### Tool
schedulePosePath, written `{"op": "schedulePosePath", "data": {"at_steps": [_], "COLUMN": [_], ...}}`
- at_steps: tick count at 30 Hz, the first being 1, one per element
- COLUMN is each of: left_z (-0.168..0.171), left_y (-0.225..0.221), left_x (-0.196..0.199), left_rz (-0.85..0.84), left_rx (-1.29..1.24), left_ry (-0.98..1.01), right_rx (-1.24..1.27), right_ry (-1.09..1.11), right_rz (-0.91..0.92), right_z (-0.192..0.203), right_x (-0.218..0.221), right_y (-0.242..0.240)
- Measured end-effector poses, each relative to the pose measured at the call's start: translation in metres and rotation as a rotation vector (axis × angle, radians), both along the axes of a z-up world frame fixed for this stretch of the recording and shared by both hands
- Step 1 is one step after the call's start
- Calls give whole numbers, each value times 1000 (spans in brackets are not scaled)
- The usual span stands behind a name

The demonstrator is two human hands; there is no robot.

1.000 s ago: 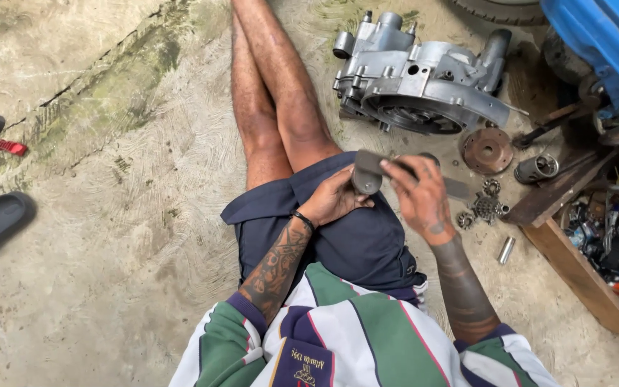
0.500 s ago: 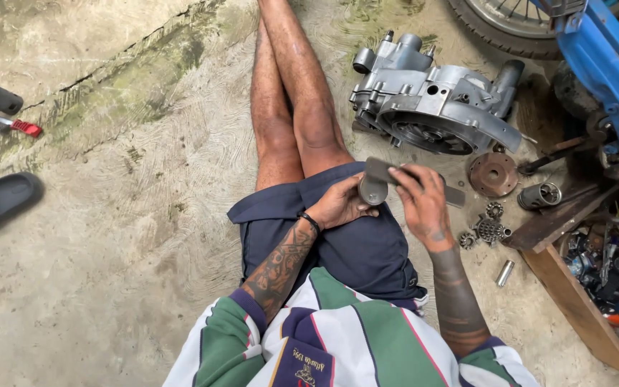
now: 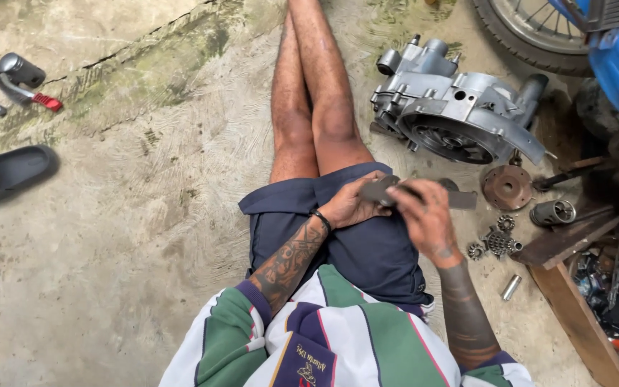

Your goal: Cleaning carbon deposits from a motorcycle piston head using sandpaper while sitting on the floor.

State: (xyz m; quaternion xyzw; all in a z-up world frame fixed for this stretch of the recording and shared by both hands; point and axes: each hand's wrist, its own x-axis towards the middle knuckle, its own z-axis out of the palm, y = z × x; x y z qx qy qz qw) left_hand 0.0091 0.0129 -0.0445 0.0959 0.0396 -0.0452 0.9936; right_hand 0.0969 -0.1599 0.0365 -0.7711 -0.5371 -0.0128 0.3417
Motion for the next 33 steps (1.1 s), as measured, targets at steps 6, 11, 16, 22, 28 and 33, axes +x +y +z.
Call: {"op": "schedulePosePath", "data": {"at_steps": [6,11,16,22,28,33], "left_z": [-8,-10,-14,0,25,12], "left_y": [-1,-8,1,-6,6,1], "left_x": [2,0,4,1,5,-2], "left_rz": [19,4,12,-7,-3,23], "left_rx": [19,-24,50,43,58,61], "left_ry": [-26,-23,-8,-29,-9,7], "right_rx": [18,51,37,43,51,14], "right_ry": [-62,-44,-71,-79,-62,-99], "right_rz": [14,-38,73,-25,-73,34], "right_z": [13,-12,11,-2,5,5], "right_x": [-6,10,-18,-1,19,-10], "right_y": [8,-6,9,-3,0,3]}}
